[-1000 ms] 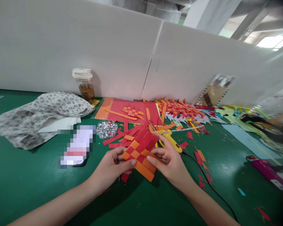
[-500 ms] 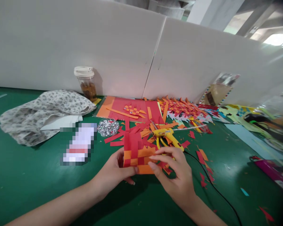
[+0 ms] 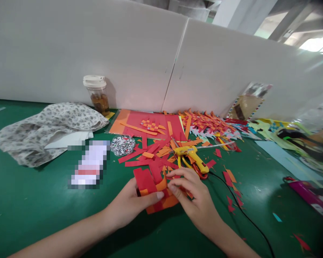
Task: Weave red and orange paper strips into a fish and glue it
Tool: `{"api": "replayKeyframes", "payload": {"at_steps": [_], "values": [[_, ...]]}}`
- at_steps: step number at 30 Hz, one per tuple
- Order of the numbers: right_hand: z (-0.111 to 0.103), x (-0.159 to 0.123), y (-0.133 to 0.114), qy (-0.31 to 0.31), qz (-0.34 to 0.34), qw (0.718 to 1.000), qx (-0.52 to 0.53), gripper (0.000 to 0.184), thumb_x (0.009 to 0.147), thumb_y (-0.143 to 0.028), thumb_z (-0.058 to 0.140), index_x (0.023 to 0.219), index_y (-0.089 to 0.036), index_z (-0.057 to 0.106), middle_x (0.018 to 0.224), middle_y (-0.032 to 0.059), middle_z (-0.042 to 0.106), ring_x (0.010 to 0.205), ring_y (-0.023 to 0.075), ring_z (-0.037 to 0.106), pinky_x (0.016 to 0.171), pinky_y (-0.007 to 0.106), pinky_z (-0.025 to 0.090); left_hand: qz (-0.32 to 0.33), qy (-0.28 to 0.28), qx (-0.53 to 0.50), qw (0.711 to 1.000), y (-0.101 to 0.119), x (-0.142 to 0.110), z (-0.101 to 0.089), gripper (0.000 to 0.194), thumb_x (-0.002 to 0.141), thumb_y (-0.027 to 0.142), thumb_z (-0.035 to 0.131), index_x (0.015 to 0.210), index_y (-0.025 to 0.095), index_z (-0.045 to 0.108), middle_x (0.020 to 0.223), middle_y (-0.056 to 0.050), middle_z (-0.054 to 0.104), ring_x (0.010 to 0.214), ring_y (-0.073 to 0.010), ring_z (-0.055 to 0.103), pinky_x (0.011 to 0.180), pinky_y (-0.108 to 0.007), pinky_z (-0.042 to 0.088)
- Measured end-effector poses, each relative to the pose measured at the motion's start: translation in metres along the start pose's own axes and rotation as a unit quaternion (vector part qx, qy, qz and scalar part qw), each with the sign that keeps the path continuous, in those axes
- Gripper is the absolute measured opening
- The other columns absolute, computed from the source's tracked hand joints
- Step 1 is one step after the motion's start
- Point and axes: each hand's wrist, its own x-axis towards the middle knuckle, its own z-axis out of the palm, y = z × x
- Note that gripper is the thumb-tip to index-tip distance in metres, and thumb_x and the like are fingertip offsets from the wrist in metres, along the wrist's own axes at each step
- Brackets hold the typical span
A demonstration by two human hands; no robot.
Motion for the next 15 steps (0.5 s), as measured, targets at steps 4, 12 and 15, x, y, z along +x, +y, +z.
{"api": "replayKeyframes", "payload": {"at_steps": [4, 12, 15], "values": [[-0.007, 0.0, 0.01, 0.045, 0.089, 0.994, 0.041, 0.018, 0.089, -0.029, 0.046, 0.081, -0.023, 0.061, 0.094, 0.0051, 0.063, 0.095, 0.0202, 0.057, 0.084, 0.034, 0.045, -0.022, 0.015, 0.02, 0.999, 0.002, 0.0, 0.0, 0.033, 0.073, 0.026, 0.071, 0.104, 0.022, 0.064, 0.108, -0.003, 0.068, 0.101, -0.0231, 0.062, 0.086, -0.033, 0.05], [-0.008, -0.004, 0.001, -0.082, 0.237, 0.938, 0.24, 0.046, 0.076, -0.034, 0.065, 0.115, -0.025, 0.044, 0.105, 0.0053, 0.064, 0.097, 0.0198, 0.062, 0.082, 0.032, 0.05, -0.038, -0.014, -0.029, 0.999, -0.001, 0.001, 0.0, 0.038, 0.072, 0.022, 0.072, 0.109, 0.02, 0.061, 0.11, -0.005, 0.068, 0.1, -0.0235, 0.063, 0.089, -0.036, 0.049], [-0.004, -0.005, -0.004, -0.117, 0.273, 0.912, 0.282, 0.05, 0.075, -0.028, 0.066, 0.117, -0.025, 0.04, 0.095, 0.0028, 0.067, 0.089, 0.0181, 0.065, 0.079, 0.031, 0.051, -0.022, -0.03, -0.026, 0.999, -0.006, 0.002, -0.002, 0.036, 0.073, 0.021, 0.071, 0.108, 0.02, 0.062, 0.111, -0.004, 0.068, 0.104, -0.0239, 0.061, 0.091, -0.036, 0.047]]}}
